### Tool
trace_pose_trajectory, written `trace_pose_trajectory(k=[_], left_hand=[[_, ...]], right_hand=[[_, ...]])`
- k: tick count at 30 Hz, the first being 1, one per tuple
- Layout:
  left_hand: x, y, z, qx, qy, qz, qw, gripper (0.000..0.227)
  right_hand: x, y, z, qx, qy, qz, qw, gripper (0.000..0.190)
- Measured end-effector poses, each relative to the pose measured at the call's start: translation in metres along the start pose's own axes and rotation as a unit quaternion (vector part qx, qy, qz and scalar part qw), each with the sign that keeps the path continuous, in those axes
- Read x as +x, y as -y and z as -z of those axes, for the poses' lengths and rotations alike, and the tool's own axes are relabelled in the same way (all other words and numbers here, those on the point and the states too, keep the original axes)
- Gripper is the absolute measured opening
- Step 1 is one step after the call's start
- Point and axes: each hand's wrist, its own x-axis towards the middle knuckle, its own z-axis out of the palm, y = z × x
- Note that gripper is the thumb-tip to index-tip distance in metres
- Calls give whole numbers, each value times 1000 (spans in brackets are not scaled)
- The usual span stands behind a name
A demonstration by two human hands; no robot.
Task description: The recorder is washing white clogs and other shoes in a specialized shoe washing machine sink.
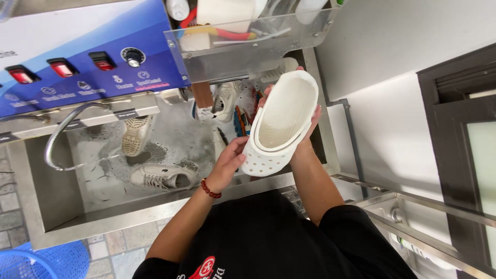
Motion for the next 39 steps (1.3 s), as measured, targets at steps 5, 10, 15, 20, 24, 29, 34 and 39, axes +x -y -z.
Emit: trace_pose_trajectory(k=[5, 10, 15, 20, 24, 29, 34, 39], left_hand=[[-20, -22, 2, 7, -58, -39, 998, 71], [-40, -37, 10, 29, -112, -86, 989, 76], [-55, -51, 1, 57, -152, -156, 974, 78], [-66, -58, -17, 86, -201, -179, 959, 76], [-68, -56, -27, 92, -230, -183, 951, 75], [-69, -46, -36, 105, -247, -184, 946, 76], [-67, -37, -35, 70, -229, -164, 957, 75], [-60, -36, -21, 27, -168, -128, 977, 71]], right_hand=[[9, -8, -20, -24, 20, -56, 998, 88], [20, -1, -43, -48, 72, -104, 991, 86], [18, 8, -19, -176, 62, -74, 980, 92], [16, 16, -24, -189, 67, -79, 977, 85], [15, 21, -25, -216, 74, -80, 970, 81], [12, 27, -24, -232, 83, -69, 967, 76], [11, 31, -35, -273, 85, -59, 956, 74], [2, 31, -48, -324, 73, -34, 942, 79]])
